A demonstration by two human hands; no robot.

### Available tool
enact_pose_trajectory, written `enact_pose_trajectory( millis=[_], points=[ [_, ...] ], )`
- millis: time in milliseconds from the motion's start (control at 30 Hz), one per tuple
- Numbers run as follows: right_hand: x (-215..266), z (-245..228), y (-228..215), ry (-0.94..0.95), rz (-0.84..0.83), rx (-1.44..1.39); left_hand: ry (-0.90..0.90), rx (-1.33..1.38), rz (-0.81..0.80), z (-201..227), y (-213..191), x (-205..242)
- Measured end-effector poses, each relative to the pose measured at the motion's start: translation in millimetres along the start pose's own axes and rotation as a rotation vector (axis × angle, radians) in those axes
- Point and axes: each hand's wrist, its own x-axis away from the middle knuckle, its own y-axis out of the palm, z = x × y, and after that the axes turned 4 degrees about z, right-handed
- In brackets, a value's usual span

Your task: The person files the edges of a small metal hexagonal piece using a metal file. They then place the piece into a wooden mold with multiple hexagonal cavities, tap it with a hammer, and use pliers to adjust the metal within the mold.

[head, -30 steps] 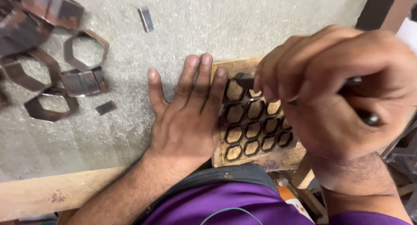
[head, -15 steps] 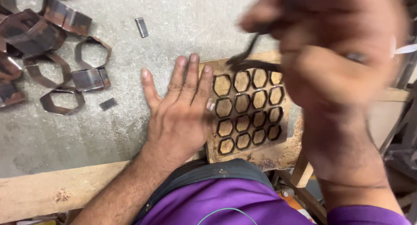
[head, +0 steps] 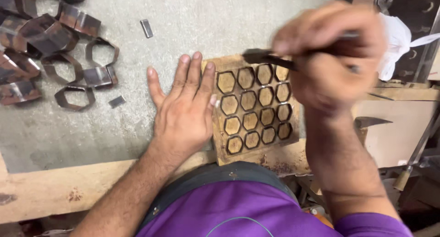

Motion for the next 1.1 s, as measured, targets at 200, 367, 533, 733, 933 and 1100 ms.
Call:
enact_pose_trajectory(
  millis=[200,367,533,733,933,1100],
  points=[
    [86.7,-87.1,-38.7,-0.024,0.308,0.221,0.041,-0.041,0.032,0.2,2.9,-0.3],
    [200.2,-99.0,-57.5,0.434,0.469,0.637,0.030,-0.074,0.041,2.9,4.1,4.8],
    [260.2,-81.3,-68.7,0.558,0.502,1.218,0.016,-0.071,0.065,8.9,4.4,6.8],
    [265.6,-52.7,-79.5,0.429,0.463,1.289,-0.044,-0.106,-0.023,14.9,3.2,-6.9],
    [287.6,-66.4,-101.2,0.194,0.475,1.369,-0.068,-0.023,0.056,17.7,3.1,1.1],
    [341.7,-102.2,-141.7,0.291,0.627,1.610,0.051,0.208,0.422,55.2,-0.3,57.1]
  ],
)
